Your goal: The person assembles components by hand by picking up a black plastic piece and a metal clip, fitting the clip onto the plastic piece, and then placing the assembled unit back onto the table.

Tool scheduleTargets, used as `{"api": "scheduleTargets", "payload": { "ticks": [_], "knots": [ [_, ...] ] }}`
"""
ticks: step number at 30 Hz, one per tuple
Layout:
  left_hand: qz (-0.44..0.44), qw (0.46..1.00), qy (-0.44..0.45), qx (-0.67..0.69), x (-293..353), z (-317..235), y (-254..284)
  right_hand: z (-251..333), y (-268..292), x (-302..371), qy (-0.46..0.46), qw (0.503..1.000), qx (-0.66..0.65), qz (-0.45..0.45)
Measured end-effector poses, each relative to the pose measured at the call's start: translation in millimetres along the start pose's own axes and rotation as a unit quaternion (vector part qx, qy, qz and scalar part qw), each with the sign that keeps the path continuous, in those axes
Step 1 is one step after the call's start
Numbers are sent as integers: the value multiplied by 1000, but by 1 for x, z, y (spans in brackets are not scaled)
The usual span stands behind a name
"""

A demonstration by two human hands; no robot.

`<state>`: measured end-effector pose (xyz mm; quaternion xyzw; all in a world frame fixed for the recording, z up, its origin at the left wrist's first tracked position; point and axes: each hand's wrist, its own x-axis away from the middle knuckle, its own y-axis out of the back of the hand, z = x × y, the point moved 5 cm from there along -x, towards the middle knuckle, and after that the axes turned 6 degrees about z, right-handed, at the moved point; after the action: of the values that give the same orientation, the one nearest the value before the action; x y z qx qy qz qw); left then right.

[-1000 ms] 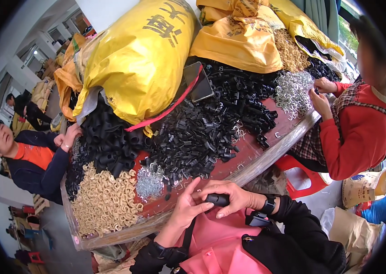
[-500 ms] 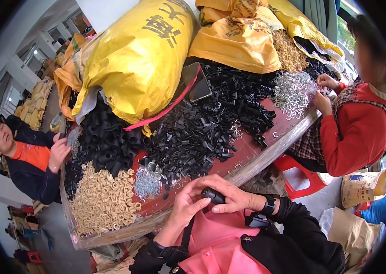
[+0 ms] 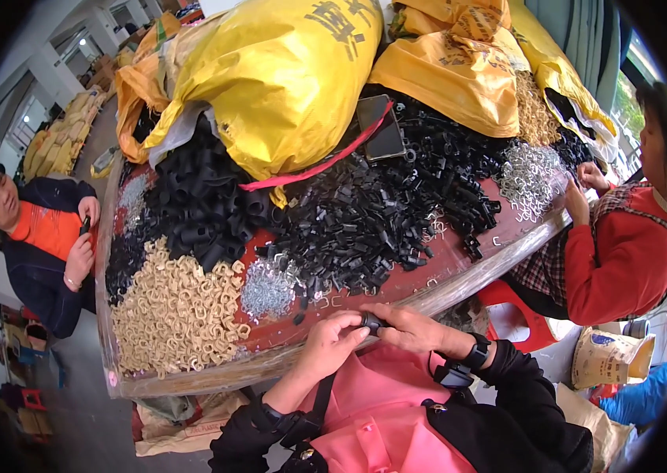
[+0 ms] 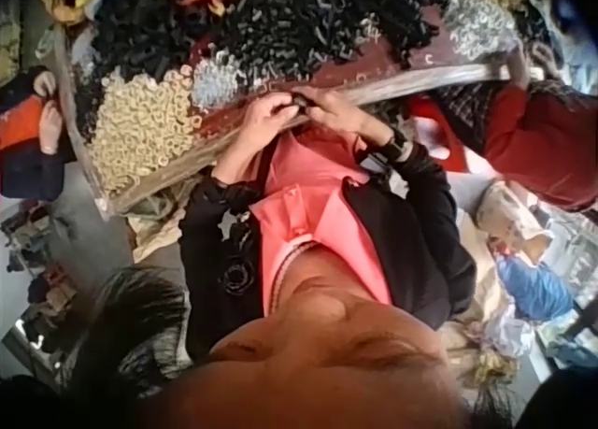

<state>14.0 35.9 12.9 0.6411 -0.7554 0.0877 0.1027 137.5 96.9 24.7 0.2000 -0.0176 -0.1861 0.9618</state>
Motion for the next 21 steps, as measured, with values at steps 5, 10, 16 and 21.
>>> {"api": "scheduleTargets", "payload": {
  "ticks": [5,10,16,21],
  "knots": [
    [-77,978,-123,-148,8,-4,13,8,-1,-19,-93,994,7,53],
    [-101,974,-129,-159,17,-5,24,4,-11,-31,-121,991,2,55],
    [-81,990,-79,-88,23,0,40,12,-16,-41,-122,988,-32,84],
    [-105,989,-88,-46,24,0,48,7,-20,-47,-111,985,-87,101]
  ]
}}
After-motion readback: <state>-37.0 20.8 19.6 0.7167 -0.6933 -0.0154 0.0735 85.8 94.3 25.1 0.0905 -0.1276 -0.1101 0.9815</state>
